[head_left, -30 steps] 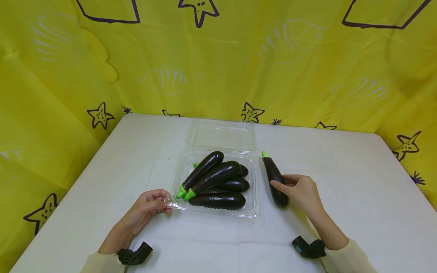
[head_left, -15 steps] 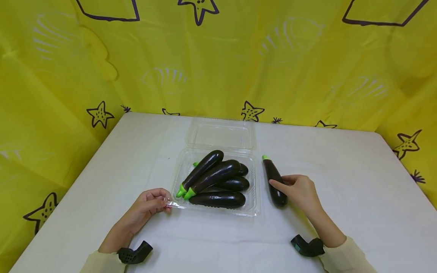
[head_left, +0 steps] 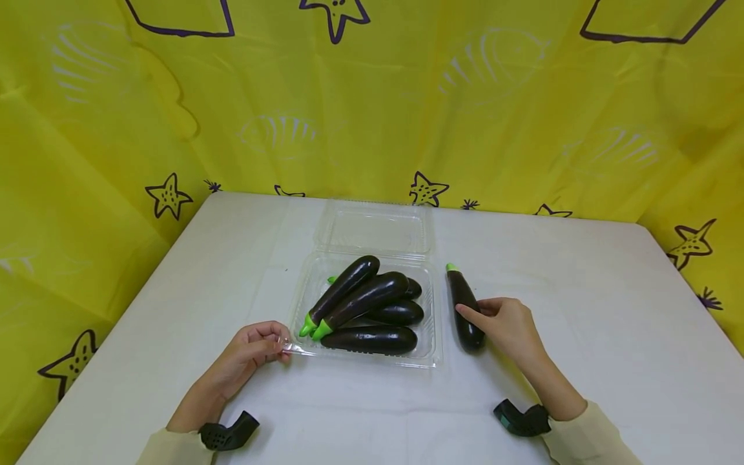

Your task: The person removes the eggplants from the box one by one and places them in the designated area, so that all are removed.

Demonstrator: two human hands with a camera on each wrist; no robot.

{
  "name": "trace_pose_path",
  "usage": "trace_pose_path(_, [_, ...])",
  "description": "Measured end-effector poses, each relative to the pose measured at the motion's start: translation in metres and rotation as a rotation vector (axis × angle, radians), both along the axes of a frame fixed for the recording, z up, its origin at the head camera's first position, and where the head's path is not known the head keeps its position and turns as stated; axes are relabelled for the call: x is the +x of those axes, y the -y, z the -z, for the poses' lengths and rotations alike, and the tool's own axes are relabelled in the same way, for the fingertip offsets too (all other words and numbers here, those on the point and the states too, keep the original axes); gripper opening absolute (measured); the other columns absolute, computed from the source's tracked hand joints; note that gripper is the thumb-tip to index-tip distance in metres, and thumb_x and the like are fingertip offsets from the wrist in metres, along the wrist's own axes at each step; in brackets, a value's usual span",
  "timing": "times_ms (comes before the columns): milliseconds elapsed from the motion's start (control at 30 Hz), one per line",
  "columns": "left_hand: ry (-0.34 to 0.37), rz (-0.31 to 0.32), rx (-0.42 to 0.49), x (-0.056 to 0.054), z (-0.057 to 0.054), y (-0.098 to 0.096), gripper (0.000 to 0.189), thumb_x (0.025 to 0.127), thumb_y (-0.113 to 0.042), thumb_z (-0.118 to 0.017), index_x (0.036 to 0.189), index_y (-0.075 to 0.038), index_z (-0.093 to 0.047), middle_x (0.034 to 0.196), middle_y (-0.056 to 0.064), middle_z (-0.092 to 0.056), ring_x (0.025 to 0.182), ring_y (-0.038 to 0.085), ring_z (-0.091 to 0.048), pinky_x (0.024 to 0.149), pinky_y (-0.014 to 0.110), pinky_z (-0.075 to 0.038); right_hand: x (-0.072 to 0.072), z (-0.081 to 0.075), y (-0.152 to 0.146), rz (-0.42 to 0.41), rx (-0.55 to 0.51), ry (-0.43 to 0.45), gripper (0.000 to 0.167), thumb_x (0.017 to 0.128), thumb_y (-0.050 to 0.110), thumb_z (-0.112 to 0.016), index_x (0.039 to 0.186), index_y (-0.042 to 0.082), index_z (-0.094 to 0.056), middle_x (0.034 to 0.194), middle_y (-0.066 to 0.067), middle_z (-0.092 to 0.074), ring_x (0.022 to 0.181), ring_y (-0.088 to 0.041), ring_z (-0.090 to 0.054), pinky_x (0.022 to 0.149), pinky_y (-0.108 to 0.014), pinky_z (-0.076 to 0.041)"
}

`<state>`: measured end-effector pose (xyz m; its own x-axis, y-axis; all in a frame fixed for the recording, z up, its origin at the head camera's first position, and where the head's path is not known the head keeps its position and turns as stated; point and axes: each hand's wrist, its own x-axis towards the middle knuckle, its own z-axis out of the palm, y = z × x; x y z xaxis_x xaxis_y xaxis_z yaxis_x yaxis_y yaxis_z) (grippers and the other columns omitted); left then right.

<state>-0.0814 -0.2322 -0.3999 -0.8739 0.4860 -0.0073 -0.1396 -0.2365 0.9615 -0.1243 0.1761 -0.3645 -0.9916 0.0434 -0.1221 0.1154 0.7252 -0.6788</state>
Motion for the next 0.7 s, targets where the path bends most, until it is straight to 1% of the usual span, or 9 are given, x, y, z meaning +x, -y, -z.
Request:
trace_pose_path(267, [0.007,0.003,0.001,-0.0002,0.0002,0.0000,0.021,0.088,0.004,-0.041,0.091,-0.005,-0.060,0.082,0.001,-0.063,0.076,0.012,-0.060,0.074,0.026,-0.051,0.0012,-0.0010,-0.0007,-0.024,0.014,0.020,0.067,0.081,0.049,-0.064,0.108,-0.012,-0.060,0.101,-0.024,-0.063,0.094,-0.034,-0.058,0.077,-0.043,-0.048])
trace_pose_path(367, [0.006,0.006,0.004,-0.0004,0.0008,0.0000,0.021,0.088,0.004,-0.041,0.091,-0.005,-0.061,0.082,0.001,-0.063,0.076,0.012,-0.060,0.074,0.026,-0.051,0.0011,-0.0009,-0.0015,-0.031,0.022,0.013,0.067,0.081,0.050,-0.062,0.108,-0.012,-0.060,0.101,-0.024,-0.063,0.094,-0.033,-0.058,0.077,-0.044,-0.048])
trace_pose_path(700, [0.000,0.013,0.010,-0.0002,0.0003,-0.0002,0.021,0.088,0.003,-0.042,0.092,-0.005,-0.061,0.082,0.001,-0.063,0.076,0.012,-0.060,0.074,0.026,-0.051,-0.0002,-0.0008,-0.0026,-0.034,0.033,0.007,0.069,0.082,0.055,-0.058,0.107,-0.009,-0.062,0.098,-0.020,-0.064,0.087,-0.027,-0.056,0.072,-0.039,-0.047])
